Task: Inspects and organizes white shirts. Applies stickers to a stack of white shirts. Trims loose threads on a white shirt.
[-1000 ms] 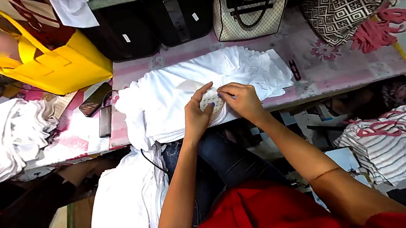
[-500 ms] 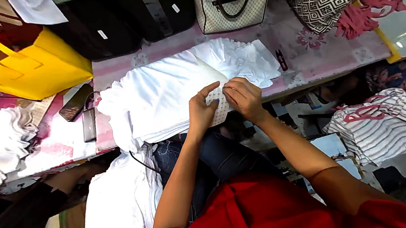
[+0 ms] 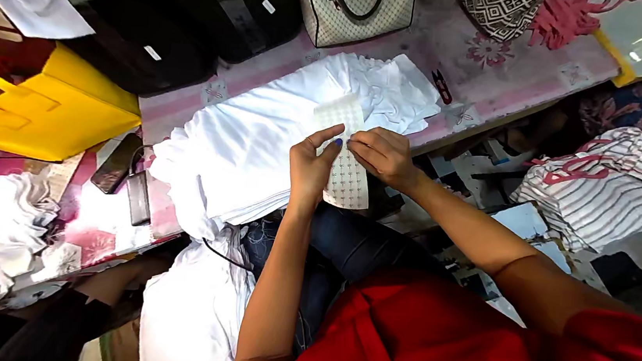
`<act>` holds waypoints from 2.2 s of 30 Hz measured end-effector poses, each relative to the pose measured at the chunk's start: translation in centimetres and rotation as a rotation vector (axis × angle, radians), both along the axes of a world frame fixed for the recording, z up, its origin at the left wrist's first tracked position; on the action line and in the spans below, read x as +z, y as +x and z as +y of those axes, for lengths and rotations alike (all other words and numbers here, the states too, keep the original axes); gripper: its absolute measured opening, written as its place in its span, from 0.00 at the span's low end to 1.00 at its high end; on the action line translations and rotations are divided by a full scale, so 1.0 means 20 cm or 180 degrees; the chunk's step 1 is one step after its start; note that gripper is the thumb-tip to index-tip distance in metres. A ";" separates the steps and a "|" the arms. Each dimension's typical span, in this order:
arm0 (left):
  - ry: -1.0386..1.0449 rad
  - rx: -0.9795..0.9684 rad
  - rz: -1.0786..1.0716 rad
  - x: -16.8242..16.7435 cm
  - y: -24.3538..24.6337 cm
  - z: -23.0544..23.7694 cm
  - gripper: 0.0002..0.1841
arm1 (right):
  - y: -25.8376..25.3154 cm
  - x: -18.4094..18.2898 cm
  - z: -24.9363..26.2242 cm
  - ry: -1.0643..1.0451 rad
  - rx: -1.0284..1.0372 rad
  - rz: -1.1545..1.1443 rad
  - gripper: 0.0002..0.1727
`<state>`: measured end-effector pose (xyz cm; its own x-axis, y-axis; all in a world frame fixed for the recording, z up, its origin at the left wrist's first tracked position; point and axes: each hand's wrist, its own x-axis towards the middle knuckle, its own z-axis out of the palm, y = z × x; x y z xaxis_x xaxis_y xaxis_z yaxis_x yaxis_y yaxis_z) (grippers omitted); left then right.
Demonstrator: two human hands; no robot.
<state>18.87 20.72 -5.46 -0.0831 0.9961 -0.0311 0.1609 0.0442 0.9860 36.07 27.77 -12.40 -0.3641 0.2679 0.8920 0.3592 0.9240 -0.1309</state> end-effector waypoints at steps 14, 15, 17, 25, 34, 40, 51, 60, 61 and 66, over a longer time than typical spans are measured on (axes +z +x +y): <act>0.1557 -0.0928 0.3726 -0.34 0.05 0.09 0.11 | 0.26 -0.09 -0.11 -0.3538 -0.0413 0.1585 0.09; 0.1480 -0.1047 0.3802 -0.42 0.06 0.09 0.11 | 0.28 -0.12 -0.12 -0.3771 -0.0475 0.1647 0.09; 0.1539 -0.1042 0.3783 -0.50 0.04 0.08 0.07 | 0.33 -0.15 -0.20 -0.3853 -0.0576 0.1417 0.10; 0.0436 -0.1318 0.3019 -0.27 -0.03 0.12 0.07 | 0.06 -0.21 -0.36 -0.1848 0.0248 0.0185 0.05; 0.0431 -0.0995 0.2441 -0.28 -0.09 0.19 0.11 | -0.10 -0.26 -0.21 -0.1119 0.0088 -0.0003 0.08; 0.0691 -0.0969 0.2831 -0.17 -0.04 0.06 0.11 | -0.06 -0.41 -0.08 -0.1183 -0.0958 -0.0488 0.06; 0.0734 -0.0917 0.2659 -0.24 -0.05 0.12 0.11 | 0.02 -0.38 -0.11 -0.1684 -0.0510 -0.1140 0.08; 0.0970 -0.0461 0.2131 -0.21 -0.10 0.07 0.11 | 0.11 -0.24 -0.15 -0.3037 -0.1231 -0.0318 0.21; 0.0976 -0.0292 0.2013 -0.18 -0.12 0.05 0.13 | 0.10 -0.21 -0.10 -0.3297 -0.1102 -0.0123 0.19; 0.0763 0.0274 0.0931 -0.05 -0.26 0.00 0.32 | -0.11 0.03 0.03 -0.3534 -0.0100 0.0903 0.12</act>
